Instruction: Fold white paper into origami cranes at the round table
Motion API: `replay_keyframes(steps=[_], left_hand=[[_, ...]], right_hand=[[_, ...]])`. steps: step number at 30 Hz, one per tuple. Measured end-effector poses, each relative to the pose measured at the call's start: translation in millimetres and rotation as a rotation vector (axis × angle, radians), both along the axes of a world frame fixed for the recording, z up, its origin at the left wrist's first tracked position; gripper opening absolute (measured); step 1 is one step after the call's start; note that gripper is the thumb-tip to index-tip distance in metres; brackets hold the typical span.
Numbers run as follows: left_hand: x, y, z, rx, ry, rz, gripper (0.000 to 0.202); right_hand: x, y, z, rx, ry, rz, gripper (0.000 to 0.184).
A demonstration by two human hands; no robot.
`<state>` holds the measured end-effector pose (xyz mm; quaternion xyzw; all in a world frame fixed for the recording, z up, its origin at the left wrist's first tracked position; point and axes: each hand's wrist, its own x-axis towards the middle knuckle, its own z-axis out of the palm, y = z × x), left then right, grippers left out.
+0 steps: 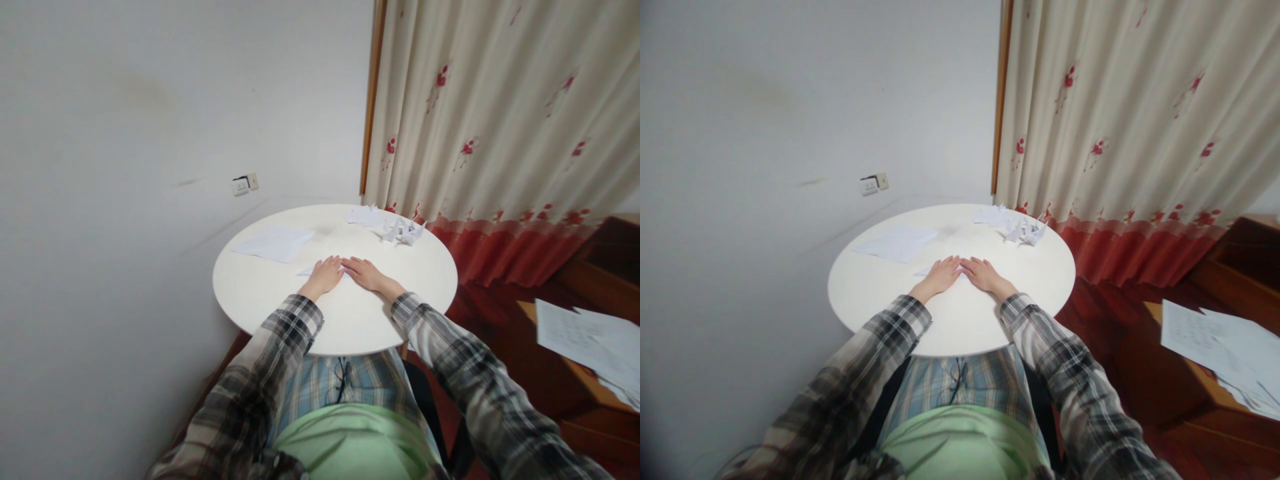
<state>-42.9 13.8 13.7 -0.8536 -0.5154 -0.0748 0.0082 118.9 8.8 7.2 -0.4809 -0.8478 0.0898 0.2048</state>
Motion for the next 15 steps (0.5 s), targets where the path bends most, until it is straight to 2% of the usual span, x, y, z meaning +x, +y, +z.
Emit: replay_keyframes(steps=[7,15], left_hand=[[0.8,3.0,-0.7,-0.047,0.004,0.023,0.050],[-3.5,7.4,-1.5,-0.039,-0.014,0.078,0.051]], right_hand=[[3.0,8.4,-5.5,0.086,0.053,0.034,0.038],[3.3,9.3,-5.7,0.091,0.158,0.032,0.031]])
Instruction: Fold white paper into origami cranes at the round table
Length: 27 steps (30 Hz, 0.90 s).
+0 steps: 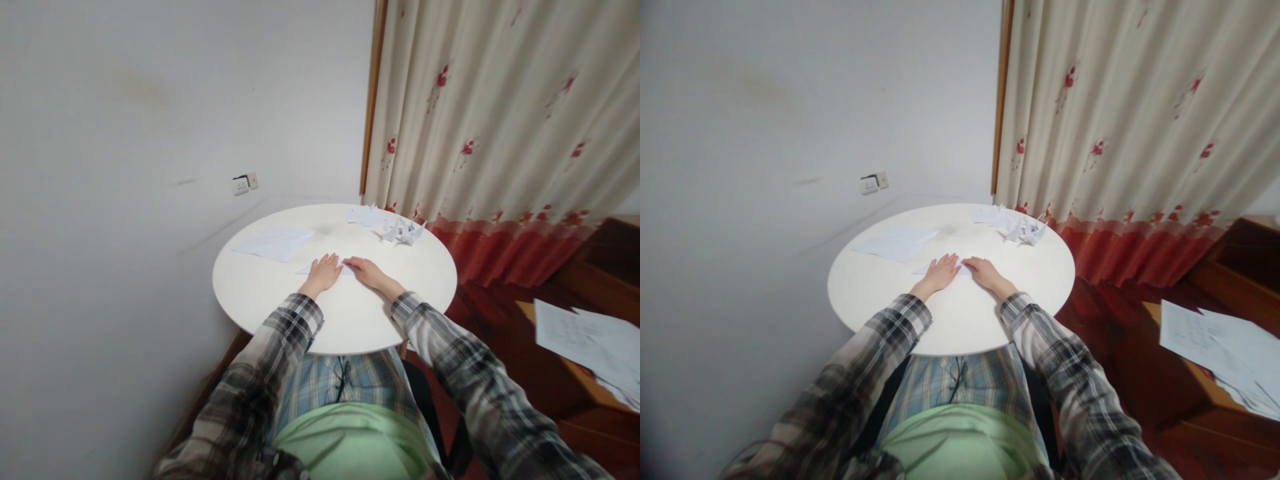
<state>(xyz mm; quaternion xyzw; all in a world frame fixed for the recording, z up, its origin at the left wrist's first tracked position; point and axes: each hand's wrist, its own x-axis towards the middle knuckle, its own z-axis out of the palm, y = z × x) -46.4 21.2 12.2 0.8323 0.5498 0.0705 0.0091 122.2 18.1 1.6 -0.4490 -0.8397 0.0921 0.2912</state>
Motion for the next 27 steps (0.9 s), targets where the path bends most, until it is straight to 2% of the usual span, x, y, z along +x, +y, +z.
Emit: replay_keyframes(steps=[12,20,27], left_hand=[[-6.7,1.2,0.9,0.034,-0.026,0.212,0.054],[-6.7,1.2,2.0,0.018,-0.042,0.228,0.069],[-7.0,1.7,2.6,0.001,-0.032,0.240,0.073]], right_hand=[[-0.3,-5.5,3.6,-0.030,0.075,-0.005,0.032],[0.8,-8.5,10.5,-0.049,0.047,-0.137,0.029],[2.7,-11.7,16.3,-0.036,0.064,-0.275,0.028]])
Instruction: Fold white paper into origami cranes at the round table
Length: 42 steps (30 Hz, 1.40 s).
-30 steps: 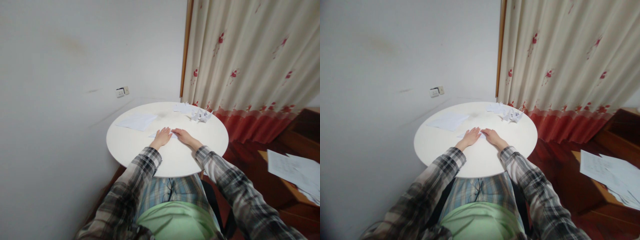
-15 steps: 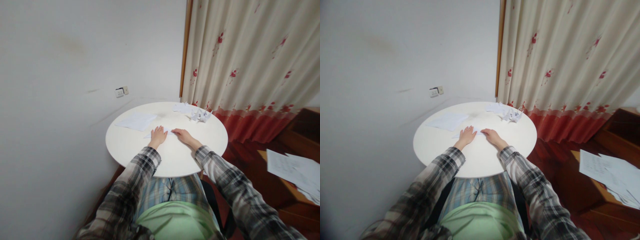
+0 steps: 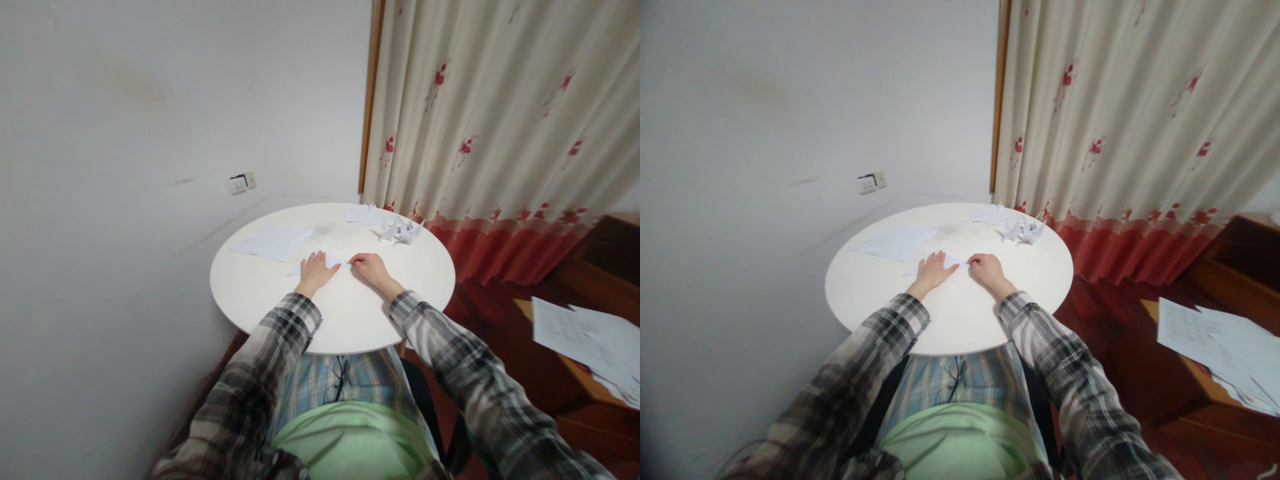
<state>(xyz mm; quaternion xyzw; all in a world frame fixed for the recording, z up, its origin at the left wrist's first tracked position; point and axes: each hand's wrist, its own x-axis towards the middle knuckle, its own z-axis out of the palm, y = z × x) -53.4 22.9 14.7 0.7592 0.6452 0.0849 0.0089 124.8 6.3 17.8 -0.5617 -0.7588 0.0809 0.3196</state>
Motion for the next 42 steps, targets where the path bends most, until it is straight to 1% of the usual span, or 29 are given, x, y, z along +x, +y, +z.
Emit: replay_keyframes(steps=[2,6,8,10,13,20,26,32,37,42], left_hand=[[-0.3,0.7,-0.7,-0.001,-0.002,0.000,0.073],[-0.3,1.5,-1.2,-0.003,-0.002,-0.003,0.073],[-0.1,1.4,-0.6,-0.005,0.001,0.003,0.072],[0.1,1.0,0.0,-0.009,0.003,0.005,0.071],[0.1,0.1,0.9,-0.012,0.000,0.003,0.073],[0.1,-1.0,1.3,-0.008,0.006,0.004,0.074],[0.2,1.0,-1.2,-0.001,-0.003,0.013,0.074],[0.5,0.3,-0.4,-0.002,-0.012,0.017,0.075],[0.6,0.3,-0.7,0.006,-0.014,0.013,0.075],[0.5,0.8,-1.1,0.007,-0.003,0.018,0.074]], right_hand=[[-0.9,-1.0,0.1,0.020,0.017,0.036,0.031],[-5.1,-3.7,-0.2,0.022,0.021,0.255,0.036],[-6.8,-4.4,0.0,-0.009,0.023,0.296,0.034],[-7.3,-4.3,0.5,-0.032,0.018,0.261,0.031],[-6.5,-3.4,1.4,-0.025,-0.004,0.181,0.028],[-6.1,-7.2,6.5,-0.007,-0.035,0.092,0.029],[-8.9,-14.3,12.8,0.002,-0.148,-0.016,0.027],[-8.7,-14.8,14.2,0.013,-0.181,-0.136,0.028],[-8.9,-14.7,14.4,0.003,-0.174,-0.166,0.028],[-9.0,-15.3,13.5,0.034,-0.176,-0.180,0.028]])
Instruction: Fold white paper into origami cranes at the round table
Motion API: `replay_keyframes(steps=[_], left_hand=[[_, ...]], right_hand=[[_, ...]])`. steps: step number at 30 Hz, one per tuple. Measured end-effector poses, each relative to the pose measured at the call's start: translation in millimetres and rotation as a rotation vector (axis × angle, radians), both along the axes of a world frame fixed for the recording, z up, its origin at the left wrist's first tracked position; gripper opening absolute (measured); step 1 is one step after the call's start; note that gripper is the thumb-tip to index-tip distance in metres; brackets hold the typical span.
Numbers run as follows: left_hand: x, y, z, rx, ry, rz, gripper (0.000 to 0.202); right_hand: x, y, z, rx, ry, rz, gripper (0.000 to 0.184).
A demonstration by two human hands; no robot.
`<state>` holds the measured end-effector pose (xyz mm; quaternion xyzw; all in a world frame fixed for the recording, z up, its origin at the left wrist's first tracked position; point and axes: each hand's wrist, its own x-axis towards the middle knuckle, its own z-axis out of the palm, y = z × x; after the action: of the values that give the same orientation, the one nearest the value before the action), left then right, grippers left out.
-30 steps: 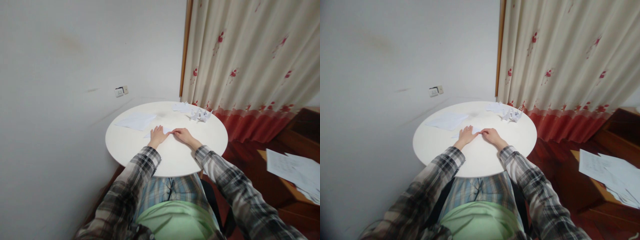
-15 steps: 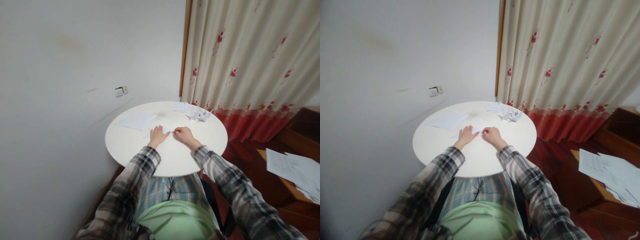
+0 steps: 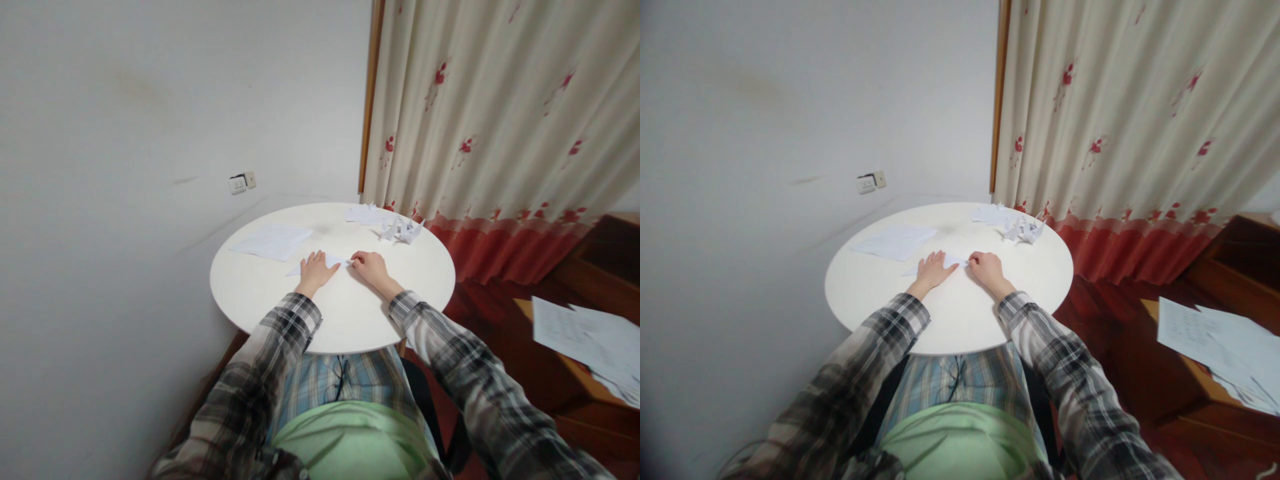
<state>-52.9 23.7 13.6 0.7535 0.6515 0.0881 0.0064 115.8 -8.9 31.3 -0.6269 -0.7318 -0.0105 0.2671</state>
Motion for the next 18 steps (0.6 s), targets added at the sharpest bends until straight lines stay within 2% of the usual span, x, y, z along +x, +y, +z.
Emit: replay_keyframes(steps=[8,10,14,18], left_hand=[[-0.6,0.0,-1.2,0.004,0.001,0.005,0.075],[-0.7,0.4,-1.8,0.001,0.002,0.005,0.076],[-0.7,1.1,-2.0,-0.012,0.007,0.002,0.075],[-0.3,0.7,-0.9,-0.010,0.017,0.005,0.075]], right_hand=[[4.8,2.2,-3.3,0.030,0.090,-0.018,0.027],[5.6,3.5,-4.7,0.050,0.134,0.015,0.027],[4.7,5.4,-6.7,0.052,0.169,0.172,0.028],[3.4,6.5,-6.7,-0.002,0.105,0.134,0.027]])
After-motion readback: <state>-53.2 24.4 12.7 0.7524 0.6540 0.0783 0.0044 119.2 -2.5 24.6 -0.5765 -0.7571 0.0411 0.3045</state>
